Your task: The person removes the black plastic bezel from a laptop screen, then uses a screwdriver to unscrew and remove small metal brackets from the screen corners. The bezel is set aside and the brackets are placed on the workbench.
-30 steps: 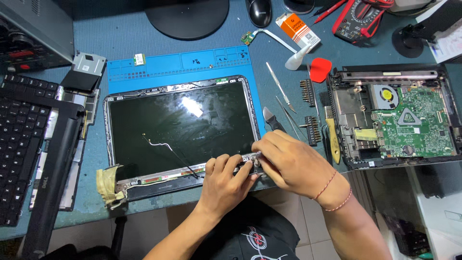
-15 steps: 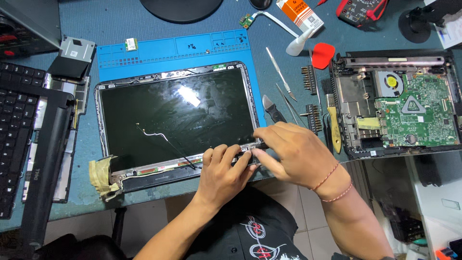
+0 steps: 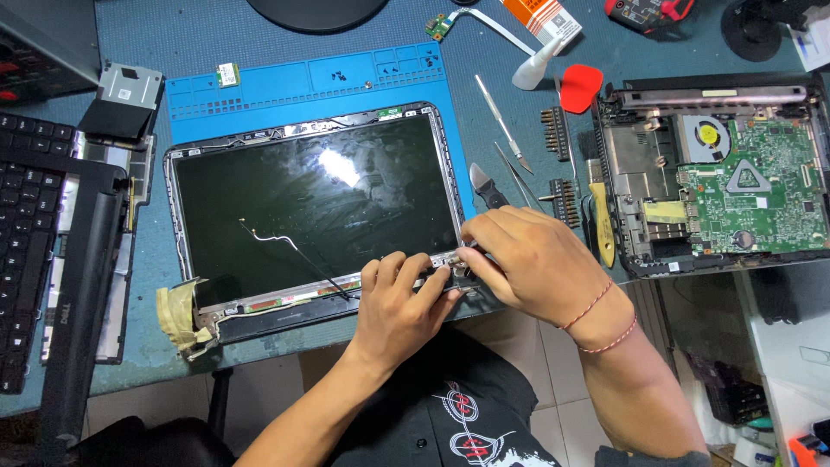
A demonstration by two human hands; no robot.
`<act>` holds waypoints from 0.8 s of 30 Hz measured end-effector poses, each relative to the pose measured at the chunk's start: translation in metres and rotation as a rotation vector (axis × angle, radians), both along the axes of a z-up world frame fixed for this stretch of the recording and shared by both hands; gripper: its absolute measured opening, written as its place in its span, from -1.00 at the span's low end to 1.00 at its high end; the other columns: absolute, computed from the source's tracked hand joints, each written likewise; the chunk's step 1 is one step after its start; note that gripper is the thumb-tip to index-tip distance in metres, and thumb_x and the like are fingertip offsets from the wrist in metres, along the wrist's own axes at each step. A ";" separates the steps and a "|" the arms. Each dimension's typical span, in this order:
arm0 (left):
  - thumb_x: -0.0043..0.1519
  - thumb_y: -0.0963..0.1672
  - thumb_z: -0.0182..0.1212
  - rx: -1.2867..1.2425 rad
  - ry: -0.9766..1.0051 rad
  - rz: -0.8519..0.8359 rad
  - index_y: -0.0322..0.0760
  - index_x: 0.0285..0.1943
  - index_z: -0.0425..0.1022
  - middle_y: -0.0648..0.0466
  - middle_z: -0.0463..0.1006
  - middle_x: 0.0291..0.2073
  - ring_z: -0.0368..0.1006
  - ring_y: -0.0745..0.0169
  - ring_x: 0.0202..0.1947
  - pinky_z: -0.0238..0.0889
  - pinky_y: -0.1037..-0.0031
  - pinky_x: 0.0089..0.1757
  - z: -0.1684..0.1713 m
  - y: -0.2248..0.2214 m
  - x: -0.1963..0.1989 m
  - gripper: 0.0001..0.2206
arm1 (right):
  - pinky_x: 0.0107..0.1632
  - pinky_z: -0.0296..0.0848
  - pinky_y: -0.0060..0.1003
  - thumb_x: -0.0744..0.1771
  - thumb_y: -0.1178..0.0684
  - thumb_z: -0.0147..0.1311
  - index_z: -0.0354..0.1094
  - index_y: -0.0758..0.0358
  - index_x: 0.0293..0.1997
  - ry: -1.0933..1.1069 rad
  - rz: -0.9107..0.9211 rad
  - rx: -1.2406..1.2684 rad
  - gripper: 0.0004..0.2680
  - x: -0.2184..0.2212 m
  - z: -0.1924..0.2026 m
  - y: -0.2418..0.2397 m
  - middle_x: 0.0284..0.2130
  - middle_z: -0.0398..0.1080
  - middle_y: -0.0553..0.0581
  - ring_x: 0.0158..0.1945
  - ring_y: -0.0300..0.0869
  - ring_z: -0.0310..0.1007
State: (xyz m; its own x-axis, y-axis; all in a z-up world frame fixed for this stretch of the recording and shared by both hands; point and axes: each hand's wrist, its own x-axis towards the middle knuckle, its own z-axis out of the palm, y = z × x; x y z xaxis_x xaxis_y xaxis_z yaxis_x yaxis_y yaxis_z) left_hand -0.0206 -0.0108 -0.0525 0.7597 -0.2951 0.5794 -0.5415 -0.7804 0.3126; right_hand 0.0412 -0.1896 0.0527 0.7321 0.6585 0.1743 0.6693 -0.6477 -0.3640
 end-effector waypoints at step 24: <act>0.12 0.11 0.09 -0.195 0.230 -0.047 -0.14 -0.09 0.49 0.08 0.44 -0.25 0.30 0.06 -0.21 -0.03 0.26 -0.16 0.039 0.011 -0.002 -0.62 | -0.49 0.38 -0.33 0.27 0.03 0.14 0.38 0.12 -0.32 -0.001 -0.270 0.287 -0.93 -0.007 -0.013 -0.003 -0.66 0.40 0.02 -0.61 -0.14 0.40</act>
